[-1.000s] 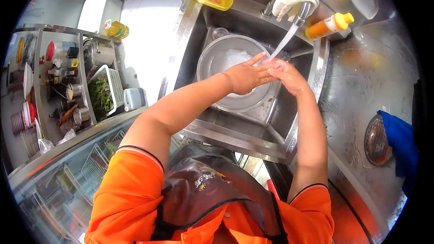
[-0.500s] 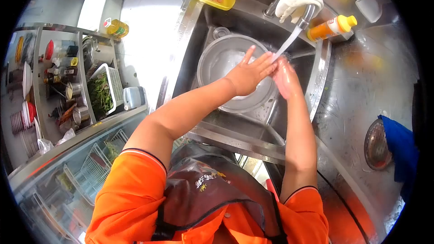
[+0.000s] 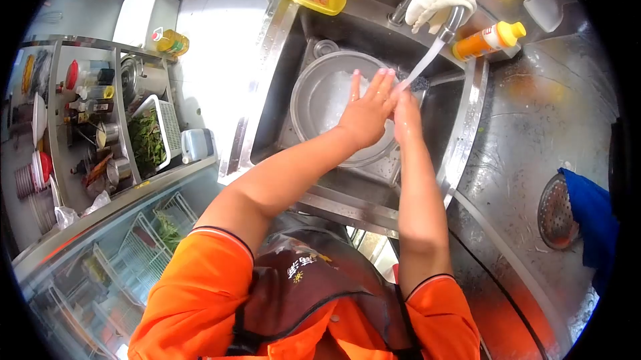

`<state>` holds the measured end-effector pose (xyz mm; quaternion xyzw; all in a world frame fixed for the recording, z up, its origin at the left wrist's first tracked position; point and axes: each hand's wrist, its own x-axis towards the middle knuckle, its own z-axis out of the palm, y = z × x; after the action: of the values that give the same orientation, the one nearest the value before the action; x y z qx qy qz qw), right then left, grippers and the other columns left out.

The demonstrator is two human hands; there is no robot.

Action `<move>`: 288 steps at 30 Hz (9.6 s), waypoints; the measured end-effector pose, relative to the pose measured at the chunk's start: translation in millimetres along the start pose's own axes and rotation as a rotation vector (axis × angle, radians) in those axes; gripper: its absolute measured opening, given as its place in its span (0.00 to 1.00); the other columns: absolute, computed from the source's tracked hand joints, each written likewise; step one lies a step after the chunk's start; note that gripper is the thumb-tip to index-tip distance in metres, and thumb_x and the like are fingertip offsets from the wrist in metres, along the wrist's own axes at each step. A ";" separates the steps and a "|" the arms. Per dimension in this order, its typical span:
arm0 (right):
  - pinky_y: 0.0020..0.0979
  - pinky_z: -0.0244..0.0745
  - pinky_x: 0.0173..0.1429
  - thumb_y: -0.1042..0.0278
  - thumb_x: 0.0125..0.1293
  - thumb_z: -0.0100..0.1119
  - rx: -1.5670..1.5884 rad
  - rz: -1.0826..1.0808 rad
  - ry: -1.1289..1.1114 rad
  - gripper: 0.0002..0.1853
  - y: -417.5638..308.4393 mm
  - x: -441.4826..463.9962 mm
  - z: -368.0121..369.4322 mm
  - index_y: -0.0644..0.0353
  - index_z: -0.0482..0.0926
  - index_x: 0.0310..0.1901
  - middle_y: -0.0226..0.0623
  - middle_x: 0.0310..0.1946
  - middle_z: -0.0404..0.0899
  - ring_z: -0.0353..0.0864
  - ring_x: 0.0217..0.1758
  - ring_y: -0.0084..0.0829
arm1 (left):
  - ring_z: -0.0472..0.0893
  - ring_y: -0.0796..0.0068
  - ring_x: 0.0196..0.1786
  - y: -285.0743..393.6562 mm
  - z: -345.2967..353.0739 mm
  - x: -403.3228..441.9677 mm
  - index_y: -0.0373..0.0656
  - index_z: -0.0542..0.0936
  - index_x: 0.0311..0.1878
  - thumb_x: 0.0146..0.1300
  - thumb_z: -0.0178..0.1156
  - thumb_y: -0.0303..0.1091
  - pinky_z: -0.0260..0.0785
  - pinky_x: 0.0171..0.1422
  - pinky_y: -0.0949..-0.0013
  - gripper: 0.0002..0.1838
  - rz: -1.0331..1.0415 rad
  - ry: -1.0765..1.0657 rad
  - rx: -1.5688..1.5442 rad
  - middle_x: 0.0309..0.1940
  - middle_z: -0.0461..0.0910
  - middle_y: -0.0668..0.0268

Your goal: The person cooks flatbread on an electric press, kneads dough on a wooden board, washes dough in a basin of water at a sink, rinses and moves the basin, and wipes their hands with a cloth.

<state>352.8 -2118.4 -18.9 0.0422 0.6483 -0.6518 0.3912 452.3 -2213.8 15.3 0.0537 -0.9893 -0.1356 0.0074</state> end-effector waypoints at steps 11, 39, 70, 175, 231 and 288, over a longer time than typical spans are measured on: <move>0.28 0.75 0.41 0.49 0.78 0.46 0.171 0.038 0.122 0.19 -20.9 -5.7 12.8 0.57 0.78 0.46 0.33 0.42 0.81 0.79 0.42 0.26 | 0.58 0.53 0.77 4.8 8.5 -5.5 0.46 0.49 0.79 0.59 0.58 0.33 0.43 0.78 0.37 0.46 0.011 0.092 -0.562 0.75 0.55 0.46; 0.42 0.61 0.73 0.67 0.71 0.44 0.340 -0.192 -0.048 0.23 7.1 43.8 36.5 0.74 0.69 0.63 0.52 0.63 0.70 0.65 0.70 0.47 | 0.80 0.51 0.52 13.7 25.4 35.5 0.39 0.74 0.57 0.66 0.57 0.62 0.75 0.59 0.52 0.33 -0.368 -0.134 -2.980 0.52 0.78 0.48; 0.20 0.58 0.25 0.63 0.76 0.46 -0.019 -0.124 -0.152 0.14 -34.6 -36.7 -8.0 0.62 0.77 0.50 0.26 0.26 0.70 0.64 0.21 0.15 | 0.81 0.51 0.56 -16.5 14.1 32.0 0.38 0.77 0.56 0.71 0.54 0.52 0.55 0.70 0.39 0.25 -0.406 0.003 -1.036 0.51 0.83 0.50; 0.37 0.39 0.81 0.57 0.73 0.46 -0.056 -0.066 0.117 0.45 16.3 -94.3 92.7 0.69 0.30 0.76 0.53 0.80 0.32 0.38 0.83 0.43 | 0.50 0.56 0.80 -25.0 35.9 77.6 0.41 0.76 0.64 0.64 0.52 0.42 0.31 0.80 0.33 0.26 0.129 -0.214 0.551 0.74 0.62 0.57; 0.26 0.69 0.25 0.48 0.78 0.44 0.254 0.073 -0.151 0.23 -19.6 5.4 26.9 0.60 0.77 0.53 0.25 0.30 0.76 0.65 0.20 0.16 | 0.65 0.80 0.20 -39.0 34.6 56.0 0.52 0.67 0.27 0.77 0.43 0.43 0.55 0.20 0.74 0.18 -0.708 -0.413 -2.632 0.19 0.62 0.73; 0.30 0.72 0.29 0.52 0.74 0.48 1.132 0.156 -0.743 0.17 7.7 9.2 5.7 0.52 0.78 0.32 0.25 0.21 0.68 0.75 0.27 0.32 | 0.81 0.67 0.42 -25.0 54.1 53.4 0.42 0.77 0.50 0.73 0.50 0.46 0.73 0.47 0.67 0.17 -0.546 -0.363 -2.581 0.41 0.81 0.62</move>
<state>353.4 -2126.4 -29.4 0.0603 0.0250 -0.8317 0.5514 400.3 -2229.0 -43.5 0.1847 -0.0968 -0.9723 -0.1058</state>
